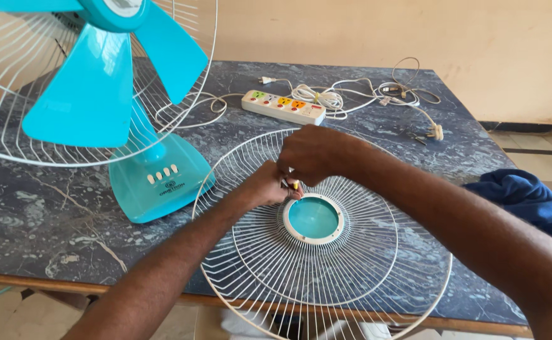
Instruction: The person aligns a teal plastic hub onto the center of a white metal fan cage. They insert screws into the hub and use a screwdriver to tighten them, securing the hub to the cage. The person briefly wipes the hub with a blue cloth and continues tightening the screws.
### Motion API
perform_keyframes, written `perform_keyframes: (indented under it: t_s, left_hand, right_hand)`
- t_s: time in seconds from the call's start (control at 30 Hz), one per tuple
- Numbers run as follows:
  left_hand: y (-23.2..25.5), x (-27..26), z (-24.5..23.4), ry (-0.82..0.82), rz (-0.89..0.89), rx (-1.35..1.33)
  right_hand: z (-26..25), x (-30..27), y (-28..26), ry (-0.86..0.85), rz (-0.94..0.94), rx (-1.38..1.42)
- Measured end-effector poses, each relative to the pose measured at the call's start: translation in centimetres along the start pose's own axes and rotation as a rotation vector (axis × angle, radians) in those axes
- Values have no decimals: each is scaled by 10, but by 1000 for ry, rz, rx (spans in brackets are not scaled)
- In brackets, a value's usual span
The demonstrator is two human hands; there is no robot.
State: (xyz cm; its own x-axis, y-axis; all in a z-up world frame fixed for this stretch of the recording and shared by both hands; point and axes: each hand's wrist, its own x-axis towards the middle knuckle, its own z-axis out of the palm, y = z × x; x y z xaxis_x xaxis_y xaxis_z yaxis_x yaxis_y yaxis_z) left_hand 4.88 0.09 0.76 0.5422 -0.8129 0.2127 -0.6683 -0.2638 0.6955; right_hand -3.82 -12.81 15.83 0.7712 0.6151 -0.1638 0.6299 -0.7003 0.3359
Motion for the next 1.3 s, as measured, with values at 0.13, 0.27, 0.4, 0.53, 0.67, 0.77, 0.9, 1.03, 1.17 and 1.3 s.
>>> perform_keyframes:
  t_s: [0.13,0.27,0.4,0.53,0.67,0.77,0.9,1.03,1.17,1.3]
  left_hand:
    - [1,-1,0,1,9,23]
    - [3,0,-1,10,73,139]
    - [7,3,-1,1,61,154]
    - [10,2,-1,-8,81,199]
    - [8,1,-1,6,70,141]
    - [7,1,3,15,33,152]
    - [7,2,4,23,35,179]
    - [10,-3,1,24,64,122]
    - [17,-4,1,31,-32,87]
    - [14,-4,2,52,18,98]
  right_hand:
    - [12,5,4,37,8,-65]
    - [25,8,12,109,77,14]
    - [33,8,15,153,198,62]
    - [24,3,-2,-1,477,202]
    - [6,4,-10,-125,516,222]
    - [3,6,-5,-130,439,206]
    - [4,10,7,-108,239,150]
    - [2,12,15,-65,40,-10]
    - [1,3,16,-17,19,-68]
    - [8,-7,16,42,-7,-28]
